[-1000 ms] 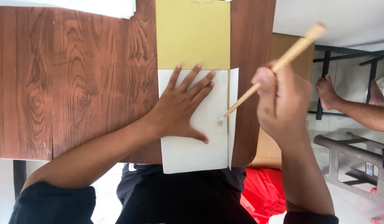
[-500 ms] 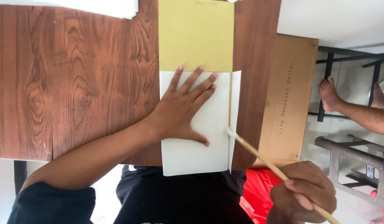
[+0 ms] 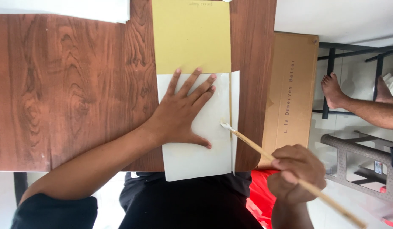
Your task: Manually folding paper sheets around a template and applying glue with a stick to create bags.
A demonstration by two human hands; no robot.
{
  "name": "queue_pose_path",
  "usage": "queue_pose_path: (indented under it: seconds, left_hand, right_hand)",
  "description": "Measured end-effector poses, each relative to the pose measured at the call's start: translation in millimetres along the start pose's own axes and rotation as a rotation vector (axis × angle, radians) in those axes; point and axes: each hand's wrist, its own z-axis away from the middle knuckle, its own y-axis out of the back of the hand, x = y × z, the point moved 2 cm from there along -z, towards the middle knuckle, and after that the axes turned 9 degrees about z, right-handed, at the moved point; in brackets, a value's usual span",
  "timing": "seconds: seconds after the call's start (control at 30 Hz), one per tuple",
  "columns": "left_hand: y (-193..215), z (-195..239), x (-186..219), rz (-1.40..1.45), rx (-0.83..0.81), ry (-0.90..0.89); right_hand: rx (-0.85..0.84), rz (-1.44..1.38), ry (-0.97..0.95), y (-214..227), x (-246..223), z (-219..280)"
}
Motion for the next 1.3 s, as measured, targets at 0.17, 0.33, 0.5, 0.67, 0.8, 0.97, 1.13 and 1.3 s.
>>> queue_pose_path:
  seconds: [0.17,0.33,0.5,0.67,0.8,0.97,1.13,1.3]
  left_hand:
    - [6.8,-2.3,-0.6,0.062,-0.031,0.015]
    - [8.5,-2.1,0.2,0.05,0.016,-0.004]
    - [9.0,-1.7,0.0,0.055,0.018,-0.003]
    - [7.1,-1.7,-1.0,0.046,-0.002,-0.001]
    - [8.9,-2.0,-1.7,0.06,0.005,0.007]
    - [10.9,-1.4,-0.8,0.145,0.02,0.012]
    - [5.3,-0.8,-2.3,0.112,0.014,0.013]
    - [8.7,-2.6,-2.0,0.119,0.022,0.006]
  right_hand:
    - [0.314,0.767,0.029,20.5,35.9,-40.3]
    - [0.383,-0.13,0.0,-24.8,68.2,-149.0]
    - [0.378,-0.078,0.043,-90.0,74.3,-228.1]
    - [0.191,0.308,0.218,-135.8,96.4,-259.3]
    - [0.183,0.303,0.133,-150.3,112.2,-256.1]
    - [0.295,-0.014,-0.226,-143.6,117.5,-259.3]
    - [0.35,0.122,-0.203,-136.0,116.4,-254.6]
    - [0.282,0.158,-0.24,-138.7,118.0,-254.4]
